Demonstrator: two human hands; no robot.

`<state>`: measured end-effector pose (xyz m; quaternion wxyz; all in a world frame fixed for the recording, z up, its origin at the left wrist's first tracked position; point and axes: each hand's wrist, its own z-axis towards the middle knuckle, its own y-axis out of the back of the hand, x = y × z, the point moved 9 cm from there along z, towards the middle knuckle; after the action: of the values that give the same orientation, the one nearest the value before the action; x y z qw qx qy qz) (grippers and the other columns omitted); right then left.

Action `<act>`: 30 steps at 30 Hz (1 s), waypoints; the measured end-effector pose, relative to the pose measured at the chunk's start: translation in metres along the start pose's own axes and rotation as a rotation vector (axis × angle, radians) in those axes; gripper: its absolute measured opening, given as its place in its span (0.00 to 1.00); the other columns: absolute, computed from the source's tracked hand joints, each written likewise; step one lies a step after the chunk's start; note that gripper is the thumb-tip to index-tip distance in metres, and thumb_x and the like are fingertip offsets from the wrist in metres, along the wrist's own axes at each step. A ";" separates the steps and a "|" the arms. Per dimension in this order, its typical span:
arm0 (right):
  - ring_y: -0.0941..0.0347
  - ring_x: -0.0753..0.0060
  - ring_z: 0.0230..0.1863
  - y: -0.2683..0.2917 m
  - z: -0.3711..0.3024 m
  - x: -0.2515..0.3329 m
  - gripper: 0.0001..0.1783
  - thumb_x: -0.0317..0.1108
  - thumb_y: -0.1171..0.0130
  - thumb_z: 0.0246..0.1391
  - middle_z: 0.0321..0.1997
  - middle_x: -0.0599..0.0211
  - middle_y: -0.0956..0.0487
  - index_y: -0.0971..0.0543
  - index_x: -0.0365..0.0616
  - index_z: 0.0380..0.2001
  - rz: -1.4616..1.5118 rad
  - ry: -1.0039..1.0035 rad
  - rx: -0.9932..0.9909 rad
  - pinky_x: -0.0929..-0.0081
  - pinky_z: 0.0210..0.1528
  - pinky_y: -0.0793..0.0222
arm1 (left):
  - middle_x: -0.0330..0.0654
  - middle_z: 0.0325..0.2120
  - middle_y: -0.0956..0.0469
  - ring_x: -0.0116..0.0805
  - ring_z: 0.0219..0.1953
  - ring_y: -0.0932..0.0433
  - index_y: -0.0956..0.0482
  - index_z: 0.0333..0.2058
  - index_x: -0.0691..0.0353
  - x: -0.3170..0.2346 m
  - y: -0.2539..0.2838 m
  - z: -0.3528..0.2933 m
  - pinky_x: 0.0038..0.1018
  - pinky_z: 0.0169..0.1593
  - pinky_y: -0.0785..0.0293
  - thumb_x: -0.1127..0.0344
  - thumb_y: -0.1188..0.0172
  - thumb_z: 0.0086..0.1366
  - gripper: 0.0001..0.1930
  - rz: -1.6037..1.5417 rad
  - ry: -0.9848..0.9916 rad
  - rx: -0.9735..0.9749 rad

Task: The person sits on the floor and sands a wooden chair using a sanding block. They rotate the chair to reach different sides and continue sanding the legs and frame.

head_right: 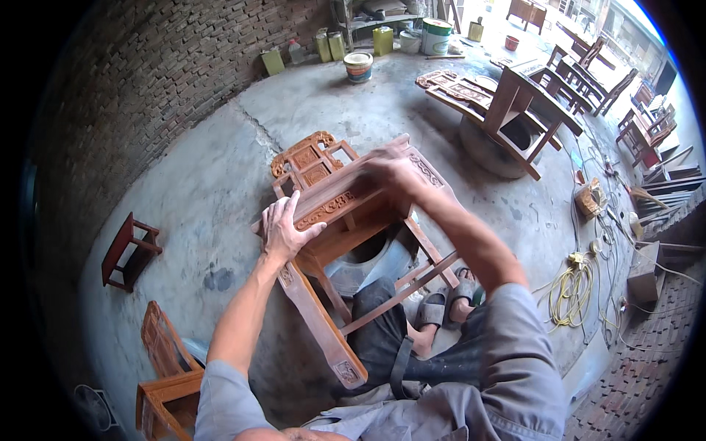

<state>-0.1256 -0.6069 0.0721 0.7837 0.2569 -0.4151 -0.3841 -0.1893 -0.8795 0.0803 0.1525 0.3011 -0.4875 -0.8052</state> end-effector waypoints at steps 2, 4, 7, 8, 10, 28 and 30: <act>0.30 0.56 0.62 -0.056 0.016 0.067 0.19 0.29 0.39 0.51 0.56 0.65 0.21 0.16 0.53 0.48 -0.025 0.122 0.017 0.47 0.70 0.41 | 0.52 0.54 0.28 0.51 0.59 0.32 0.31 0.64 0.67 0.000 0.001 0.001 0.45 0.65 0.41 0.31 0.32 0.51 0.52 -0.003 0.012 0.016; 0.31 0.56 0.63 -0.069 0.027 0.121 0.19 0.27 0.40 0.50 0.55 0.60 0.21 0.16 0.51 0.47 -0.175 0.320 0.070 0.49 0.70 0.41 | 0.53 0.54 0.27 0.52 0.59 0.32 0.31 0.64 0.67 0.007 0.004 -0.005 0.44 0.65 0.41 0.31 0.32 0.51 0.51 0.025 0.022 0.008; 0.26 0.52 0.55 -0.011 0.015 0.019 0.17 0.28 0.41 0.50 0.51 0.63 0.19 0.18 0.52 0.45 -0.010 0.077 0.091 0.57 0.64 0.34 | 0.54 0.54 0.28 0.52 0.59 0.32 0.31 0.64 0.67 0.006 0.006 -0.005 0.45 0.65 0.41 0.31 0.32 0.51 0.52 0.037 0.009 -0.034; 0.24 0.52 0.51 0.022 -0.005 -0.045 0.17 0.30 0.40 0.51 0.48 0.65 0.18 0.19 0.55 0.46 -0.090 0.000 0.091 0.58 0.63 0.34 | 0.55 0.54 0.27 0.52 0.58 0.31 0.31 0.64 0.67 -0.005 -0.001 0.005 0.46 0.65 0.41 0.30 0.32 0.51 0.52 0.002 -0.021 -0.035; 0.26 0.53 0.55 0.029 -0.012 -0.050 0.16 0.31 0.39 0.51 0.49 0.64 0.18 0.18 0.52 0.45 -0.168 -0.055 0.031 0.54 0.67 0.38 | 0.56 0.53 0.27 0.52 0.58 0.31 0.32 0.65 0.66 0.000 0.001 0.002 0.46 0.64 0.41 0.29 0.34 0.51 0.53 0.001 -0.009 -0.025; 0.33 0.52 0.67 -0.006 0.007 -0.034 0.27 0.35 0.44 0.57 0.55 0.56 0.21 0.27 0.55 0.61 -0.757 -0.373 0.144 0.48 0.73 0.47 | 0.54 0.53 0.27 0.53 0.57 0.31 0.31 0.64 0.67 -0.001 0.002 0.002 0.47 0.64 0.41 0.28 0.33 0.51 0.53 -0.012 -0.003 -0.016; 0.34 0.51 0.69 -0.023 -0.006 -0.034 0.26 0.34 0.47 0.60 0.58 0.53 0.22 0.28 0.54 0.63 -0.894 -0.174 0.199 0.46 0.73 0.47 | 0.54 0.53 0.27 0.53 0.57 0.31 0.31 0.64 0.66 -0.003 -0.001 0.004 0.47 0.64 0.41 0.29 0.33 0.51 0.53 -0.019 -0.005 -0.010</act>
<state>-0.1415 -0.5913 0.0370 0.4752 0.4514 -0.3626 -0.6625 -0.1900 -0.8747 0.0822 0.1451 0.3030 -0.4812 -0.8097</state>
